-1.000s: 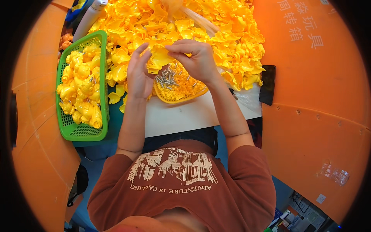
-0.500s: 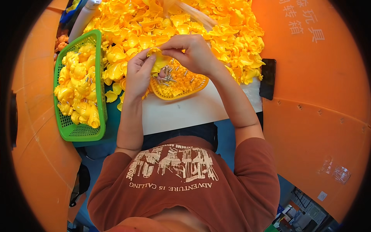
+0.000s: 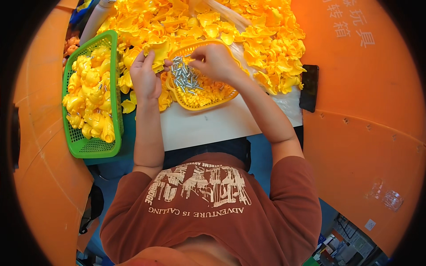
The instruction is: Assemble small yellow toy ducks by inserting a metal component and joining the plastic pieces.
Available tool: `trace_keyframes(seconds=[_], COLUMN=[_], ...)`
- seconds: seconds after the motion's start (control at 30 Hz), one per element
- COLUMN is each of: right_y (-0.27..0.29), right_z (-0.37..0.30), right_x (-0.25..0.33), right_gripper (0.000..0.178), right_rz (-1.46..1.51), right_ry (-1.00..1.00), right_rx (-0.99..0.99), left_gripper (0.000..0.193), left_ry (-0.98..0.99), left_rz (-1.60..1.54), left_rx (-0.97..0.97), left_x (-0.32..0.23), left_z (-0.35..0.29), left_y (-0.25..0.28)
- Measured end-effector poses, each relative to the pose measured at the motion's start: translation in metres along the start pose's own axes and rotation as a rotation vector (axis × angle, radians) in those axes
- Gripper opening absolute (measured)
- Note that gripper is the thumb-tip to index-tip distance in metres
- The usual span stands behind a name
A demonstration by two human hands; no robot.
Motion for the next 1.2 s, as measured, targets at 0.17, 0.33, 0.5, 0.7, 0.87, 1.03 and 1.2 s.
trace_keyframes(seconds=[0.17,0.33,0.5,0.7,0.87,1.03,1.2], right_y=[-0.017,-0.019,-0.009,-0.006,0.010,0.023,0.014], right_z=[0.004,0.004,-0.008,-0.012,-0.012,0.004,0.009], right_x=[-0.008,-0.004,-0.007,-0.001,0.012,0.031,0.022], right_gripper=[0.026,0.039,0.035,0.026,0.012,0.011,0.009], right_rz=[0.124,0.097,0.275,0.259,0.707,0.404,0.610], right_ry=[-0.129,-0.129,-0.058,0.086,0.062,0.205,0.118], right_rx=[0.180,0.231,0.117,0.004,-0.266,-0.311,-0.323], left_gripper=[0.015,0.016,0.016,0.016,0.019,0.024,0.027], left_ry=[0.032,0.045,0.057,0.041,0.042,0.054,0.022], left_rz=[0.005,-0.002,0.020,0.017,0.116,0.203,0.197], left_rx=[0.005,0.031,0.087,0.075,0.088,0.136,0.109], left_x=[0.006,0.007,0.011,0.009,0.011,0.012,0.014], left_z=[0.000,-0.006,-0.006,-0.007,-0.010,-0.019,-0.022], left_y=[-0.007,-0.013,-0.016,-0.018,-0.019,-0.028,-0.031])
Point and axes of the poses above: each hand's wrist, its own z-axis towards the middle knuckle, its own y-axis out of the back of the hand, x = y × z, the point moved 4 cm from there along z, towards the middle knuckle, and after that the axes turned 11 degrees about y, right-handed, at the moved point
